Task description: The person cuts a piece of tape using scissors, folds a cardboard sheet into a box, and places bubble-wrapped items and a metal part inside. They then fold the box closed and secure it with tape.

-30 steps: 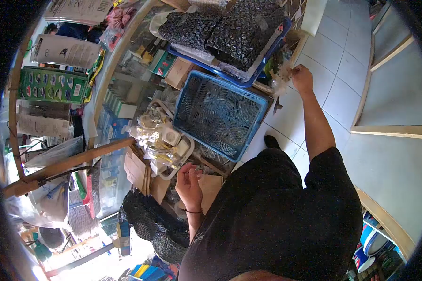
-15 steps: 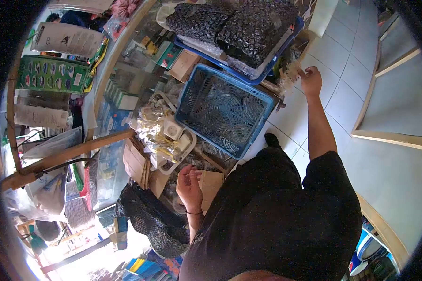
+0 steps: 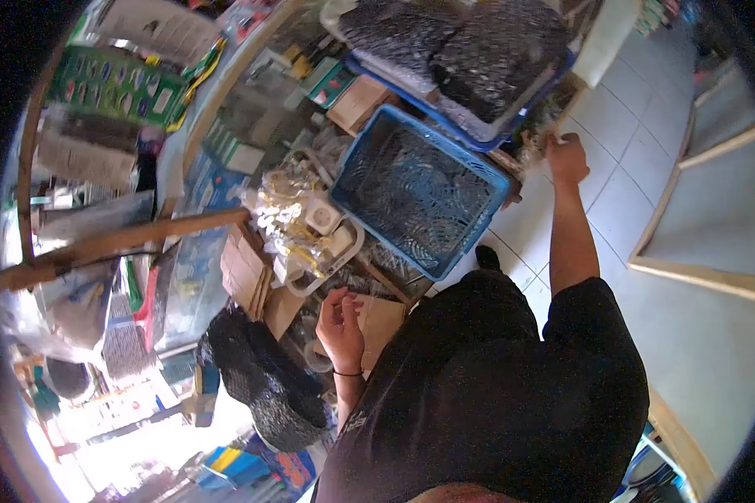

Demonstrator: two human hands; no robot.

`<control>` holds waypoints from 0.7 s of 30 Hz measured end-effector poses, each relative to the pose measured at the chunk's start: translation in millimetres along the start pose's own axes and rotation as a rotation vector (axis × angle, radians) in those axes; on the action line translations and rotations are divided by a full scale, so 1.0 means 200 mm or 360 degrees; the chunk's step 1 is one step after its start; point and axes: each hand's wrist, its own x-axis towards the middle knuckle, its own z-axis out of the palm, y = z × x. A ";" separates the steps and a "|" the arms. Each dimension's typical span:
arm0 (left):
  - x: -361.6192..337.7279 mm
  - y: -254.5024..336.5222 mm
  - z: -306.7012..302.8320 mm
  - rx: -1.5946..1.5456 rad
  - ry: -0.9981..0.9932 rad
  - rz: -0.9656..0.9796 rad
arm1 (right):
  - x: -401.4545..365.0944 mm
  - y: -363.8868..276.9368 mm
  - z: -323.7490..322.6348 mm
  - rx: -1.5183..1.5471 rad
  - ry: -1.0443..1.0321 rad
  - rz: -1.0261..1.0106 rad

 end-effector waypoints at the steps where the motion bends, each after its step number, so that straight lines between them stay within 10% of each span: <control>1: -0.01 -0.01 -0.02 0.0005 0.0037 -0.0020 | 0.00 0.00 0.01 0.0042 0.0035 0.0012; 5: -0.03 -0.12 -0.11 -0.0125 0.0218 -0.0075 | 0.10 0.13 0.08 -0.0050 0.0175 -0.0654; 13: -0.14 -0.26 -0.34 -0.0099 0.0704 -0.0155 | -0.02 0.04 -0.16 0.0132 0.0369 -0.0147; 21: -0.42 -0.64 -0.34 0.0055 0.0725 -0.0462 | -0.69 -0.22 -0.21 0.0743 -0.0016 -0.1452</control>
